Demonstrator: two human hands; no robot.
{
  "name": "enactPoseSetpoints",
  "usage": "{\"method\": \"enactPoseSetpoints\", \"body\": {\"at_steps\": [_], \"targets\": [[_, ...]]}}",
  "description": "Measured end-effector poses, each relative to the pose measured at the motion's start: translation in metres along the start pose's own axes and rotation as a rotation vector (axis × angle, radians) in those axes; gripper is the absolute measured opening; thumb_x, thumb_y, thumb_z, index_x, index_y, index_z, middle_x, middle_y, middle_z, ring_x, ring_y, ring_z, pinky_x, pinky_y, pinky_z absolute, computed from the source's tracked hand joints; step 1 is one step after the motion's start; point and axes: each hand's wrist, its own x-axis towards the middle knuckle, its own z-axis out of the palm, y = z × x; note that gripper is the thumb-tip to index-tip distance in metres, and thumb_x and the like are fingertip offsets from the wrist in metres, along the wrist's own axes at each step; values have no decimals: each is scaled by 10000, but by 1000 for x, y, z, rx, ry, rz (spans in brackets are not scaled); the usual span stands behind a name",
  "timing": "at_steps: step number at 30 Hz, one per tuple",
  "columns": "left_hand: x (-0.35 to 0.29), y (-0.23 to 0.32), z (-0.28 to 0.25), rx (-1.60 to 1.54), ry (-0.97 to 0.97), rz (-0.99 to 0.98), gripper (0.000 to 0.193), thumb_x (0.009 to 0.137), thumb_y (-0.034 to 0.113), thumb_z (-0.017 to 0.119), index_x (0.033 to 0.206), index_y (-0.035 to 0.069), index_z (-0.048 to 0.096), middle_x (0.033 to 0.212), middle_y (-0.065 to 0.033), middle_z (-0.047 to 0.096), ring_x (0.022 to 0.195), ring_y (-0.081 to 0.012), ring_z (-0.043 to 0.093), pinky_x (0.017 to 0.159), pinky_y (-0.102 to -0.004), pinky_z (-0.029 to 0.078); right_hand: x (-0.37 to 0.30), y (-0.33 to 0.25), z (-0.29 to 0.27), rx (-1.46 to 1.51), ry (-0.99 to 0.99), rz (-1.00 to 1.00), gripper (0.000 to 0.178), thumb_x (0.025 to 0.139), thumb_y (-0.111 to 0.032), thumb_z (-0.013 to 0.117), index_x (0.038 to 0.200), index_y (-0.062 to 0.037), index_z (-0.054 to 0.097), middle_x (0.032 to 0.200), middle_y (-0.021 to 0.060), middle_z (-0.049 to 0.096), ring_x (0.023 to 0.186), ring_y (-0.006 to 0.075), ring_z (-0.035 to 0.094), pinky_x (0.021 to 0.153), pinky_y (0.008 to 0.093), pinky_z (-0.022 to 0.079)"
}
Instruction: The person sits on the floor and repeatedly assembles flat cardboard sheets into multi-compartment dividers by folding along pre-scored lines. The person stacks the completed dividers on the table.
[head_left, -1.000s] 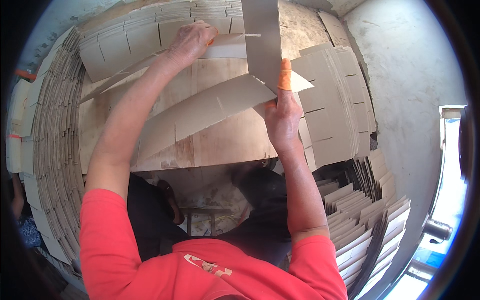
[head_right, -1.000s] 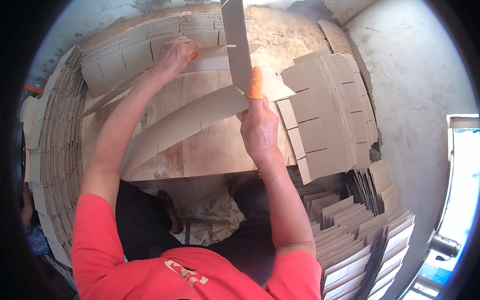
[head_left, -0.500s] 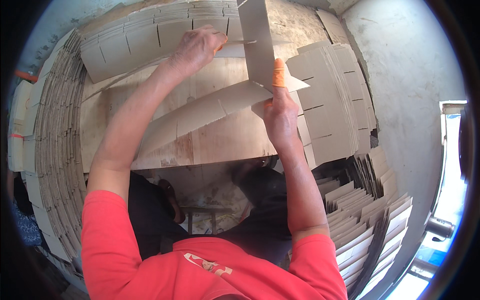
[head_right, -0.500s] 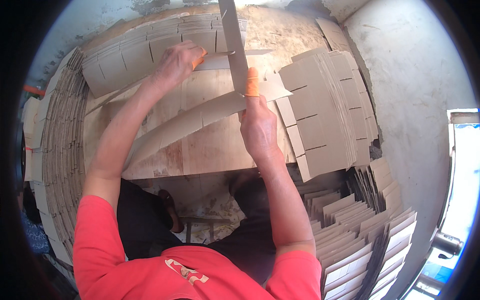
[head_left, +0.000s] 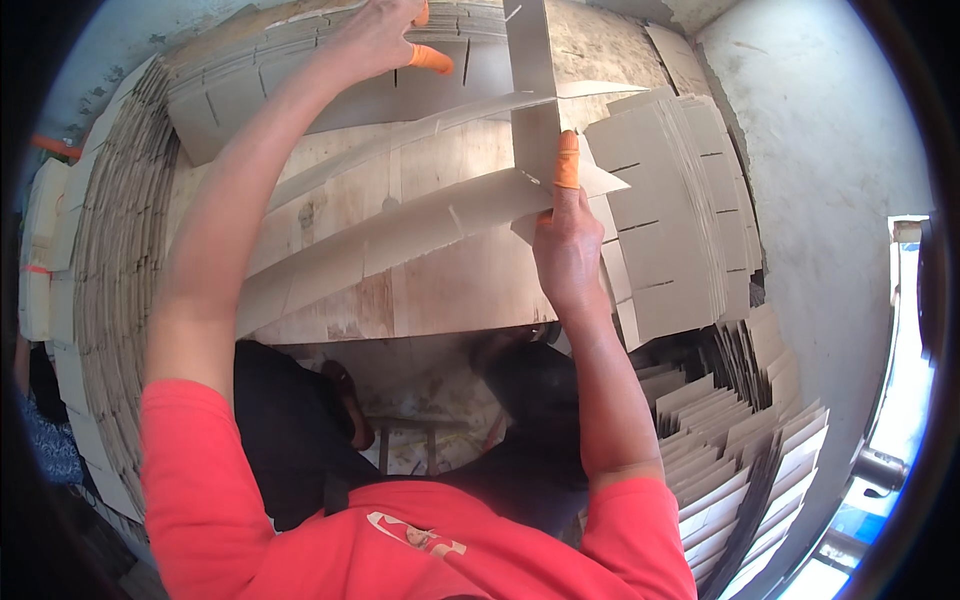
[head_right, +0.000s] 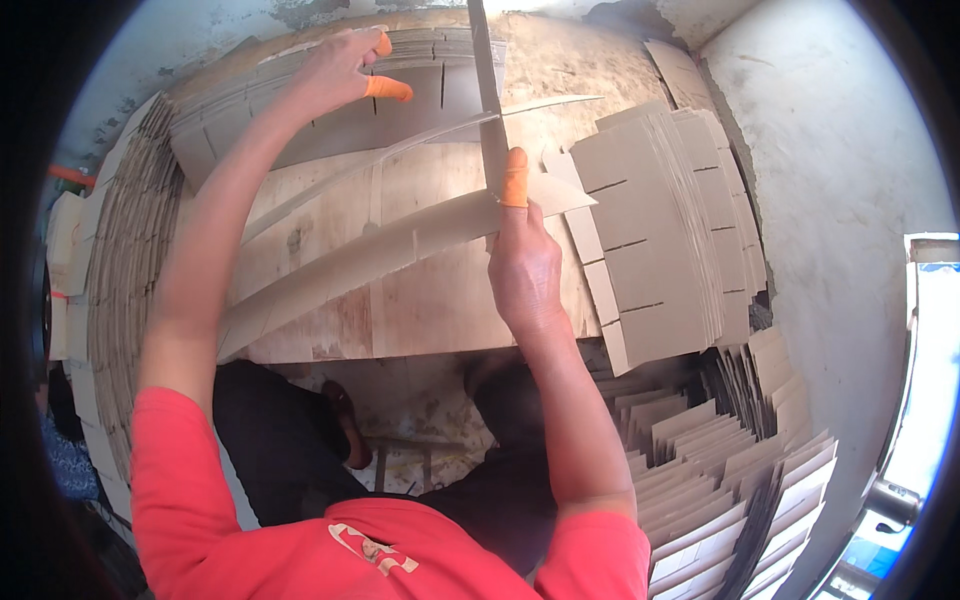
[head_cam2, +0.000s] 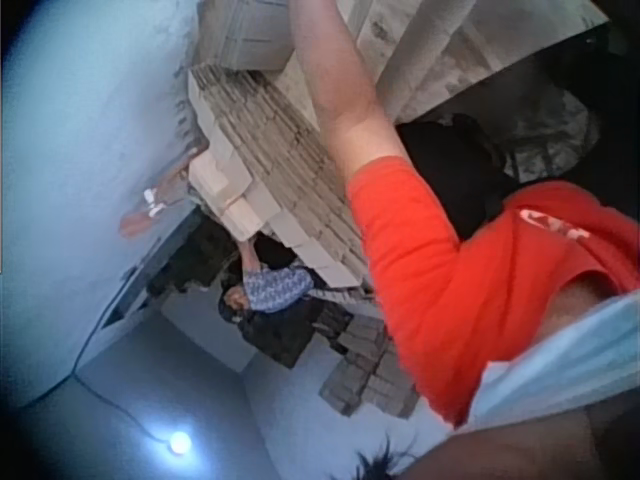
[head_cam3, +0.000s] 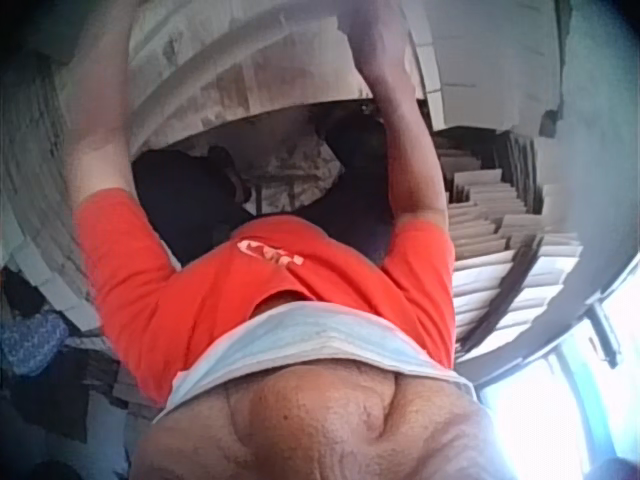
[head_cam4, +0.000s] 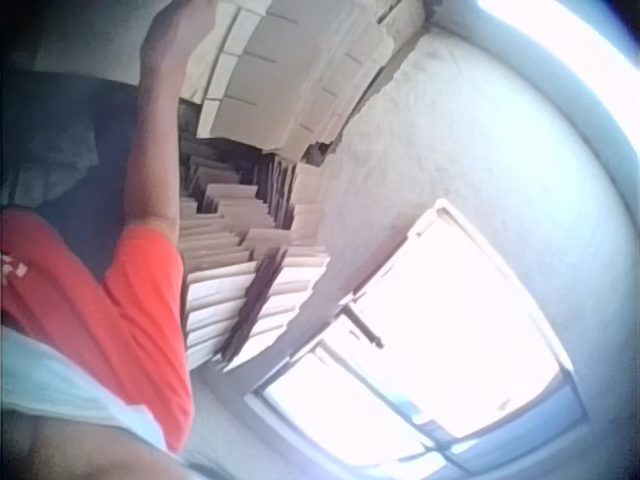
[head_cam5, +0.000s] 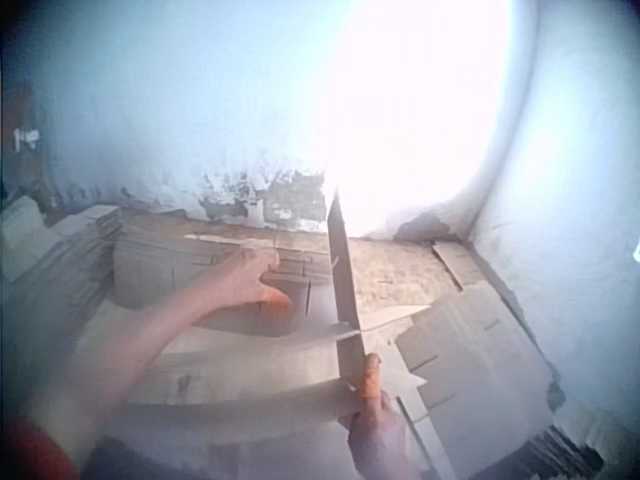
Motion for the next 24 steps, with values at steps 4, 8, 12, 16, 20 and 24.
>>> {"method": "enactPoseSetpoints", "body": {"at_steps": [4,8,12,16,20,24], "targets": [[28,-41,55,379,59,73,615,625,359,839,1025,23,514,1061,-94,574,1057,-246,536,814,-362,457,3,-4,4,16,-13,-28,858,820,124,458,1527,-209,101,887,122,554,685,188,541,623,304,500],[32,-42,78,425,39,66,537,623,234,821,1000,31,497,1086,-94,560,1092,-263,509,838,-398,450,5,4,10,0,-10,-17,880,800,147,459,1526,-216,119,851,93,550,649,172,517,605,287,495],[34,-76,98,392,153,224,485,612,163,797,970,37,494,1063,-97,560,1040,-275,517,830,-415,446,6,2,10,31,-6,-49,885,779,165,457,1524,-195,142,847,94,559,644,171,524,608,286,495],[39,-80,89,295,78,189,457,626,128,779,973,39,496,1053,-93,561,1033,-272,519,841,-396,443,4,-1,7,32,-10,-44,895,765,174,459,1523,-187,149,856,87,556,662,164,523,615,279,493],[25,-64,88,340,190,171,437,630,87,769,970,41,498,990,-108,579,1036,-282,523,833,-393,448,0,-1,6,48,17,-51,902,764,177,456,1524,-199,150,852,76,544,667,160,508,619,272,491],[27,-65,94,402,191,196,444,622,52,764,982,24,506,934,-130,590,1016,-313,539,822,-409,458,-1,-5,2,32,-14,-36,888,778,170,451,1524,-208,151,865,79,547,670,164,505,626,272,491]]}}
